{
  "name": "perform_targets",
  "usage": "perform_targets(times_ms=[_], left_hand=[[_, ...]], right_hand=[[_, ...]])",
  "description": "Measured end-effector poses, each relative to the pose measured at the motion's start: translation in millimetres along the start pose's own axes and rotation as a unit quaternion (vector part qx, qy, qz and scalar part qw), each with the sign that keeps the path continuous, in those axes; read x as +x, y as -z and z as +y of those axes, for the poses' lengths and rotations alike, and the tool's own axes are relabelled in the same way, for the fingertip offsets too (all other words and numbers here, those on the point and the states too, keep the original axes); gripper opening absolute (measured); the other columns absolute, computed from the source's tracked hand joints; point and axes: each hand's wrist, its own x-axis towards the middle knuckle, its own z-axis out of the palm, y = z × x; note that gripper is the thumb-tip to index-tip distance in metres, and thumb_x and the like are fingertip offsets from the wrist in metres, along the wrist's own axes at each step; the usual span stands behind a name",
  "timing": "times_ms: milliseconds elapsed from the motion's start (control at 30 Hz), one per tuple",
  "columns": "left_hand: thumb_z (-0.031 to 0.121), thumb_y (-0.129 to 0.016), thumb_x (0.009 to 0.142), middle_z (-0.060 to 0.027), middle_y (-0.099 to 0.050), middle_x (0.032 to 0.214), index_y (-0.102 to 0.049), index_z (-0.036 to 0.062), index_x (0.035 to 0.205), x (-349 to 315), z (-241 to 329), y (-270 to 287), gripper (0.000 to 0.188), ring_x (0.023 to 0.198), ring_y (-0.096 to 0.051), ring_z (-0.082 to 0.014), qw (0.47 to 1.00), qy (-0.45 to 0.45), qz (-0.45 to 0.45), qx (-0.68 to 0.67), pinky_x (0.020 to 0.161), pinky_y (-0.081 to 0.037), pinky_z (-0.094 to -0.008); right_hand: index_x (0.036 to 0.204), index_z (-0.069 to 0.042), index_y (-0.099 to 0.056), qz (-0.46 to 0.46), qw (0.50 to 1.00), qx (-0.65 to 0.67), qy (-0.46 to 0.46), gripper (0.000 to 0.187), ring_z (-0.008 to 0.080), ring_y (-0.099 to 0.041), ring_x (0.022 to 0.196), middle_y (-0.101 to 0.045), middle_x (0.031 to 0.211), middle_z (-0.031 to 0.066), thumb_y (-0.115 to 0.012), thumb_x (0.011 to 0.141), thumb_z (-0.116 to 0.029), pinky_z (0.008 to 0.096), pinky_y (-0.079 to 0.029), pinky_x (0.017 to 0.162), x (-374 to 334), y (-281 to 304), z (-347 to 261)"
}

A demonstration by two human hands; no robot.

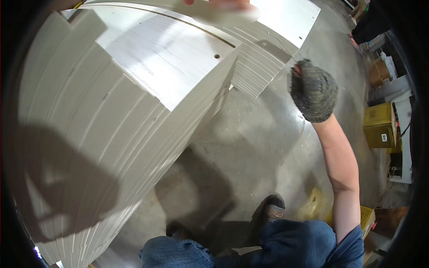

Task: The recorder is assembling white furniture panels using a metal tab and a rubber mallet in a manufacturing environment.

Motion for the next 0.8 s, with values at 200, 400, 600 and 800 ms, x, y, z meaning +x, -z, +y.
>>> perform_targets(times_ms=[200,400,600,800], left_hand=[[0.005,-0.050,0.076,-0.0162,-0.047,0.134,-0.044,0.0041,0.133,-1,5,7,0.057,0.121,-0.047,-0.0276,1.000,0.000,0.015,0.005,0.100,-0.037,-0.0343],[0.005,-0.050,0.077,-0.0160,-0.046,0.135,-0.043,0.0043,0.133,0,9,11,0.057,0.122,-0.046,-0.0275,1.000,0.003,0.022,0.003,0.100,-0.036,-0.0342],[0.004,-0.050,0.077,-0.0158,-0.046,0.136,-0.043,0.0046,0.134,-3,20,24,0.057,0.122,-0.046,-0.0274,0.999,0.007,0.037,0.009,0.100,-0.036,-0.0341],[0.004,-0.050,0.077,-0.0156,-0.045,0.136,-0.042,0.0048,0.134,-4,31,28,0.058,0.122,-0.046,-0.0273,0.999,0.008,0.037,0.008,0.101,-0.036,-0.0340]], right_hand=[[0.092,-0.008,-0.057,-0.187,0.957,-0.092,0.202,0.024,0.0195,-0.048,0.053,-0.053,0.069,0.0008,-0.063,0.072,-0.020,0.0363,-0.035,0.052,-52,-27,-6],[0.103,-0.009,-0.058,-0.085,0.993,-0.045,0.072,0.032,0.0214,-0.055,0.069,-0.057,0.079,0.0020,-0.062,0.072,-0.015,0.0342,-0.044,0.060,-5,17,32],[0.102,-0.011,-0.060,-0.263,0.940,-0.126,0.179,0.029,0.0207,-0.056,0.070,-0.060,0.084,0.0049,-0.060,0.074,-0.016,0.0336,-0.044,0.058,-17,8,-8],[0.118,-0.006,-0.056,-0.100,0.993,0.064,0.011,0.038,0.0180,-0.059,0.080,-0.061,0.090,0.0047,-0.063,0.080,-0.005,0.0299,-0.048,0.071,14,37,32]])
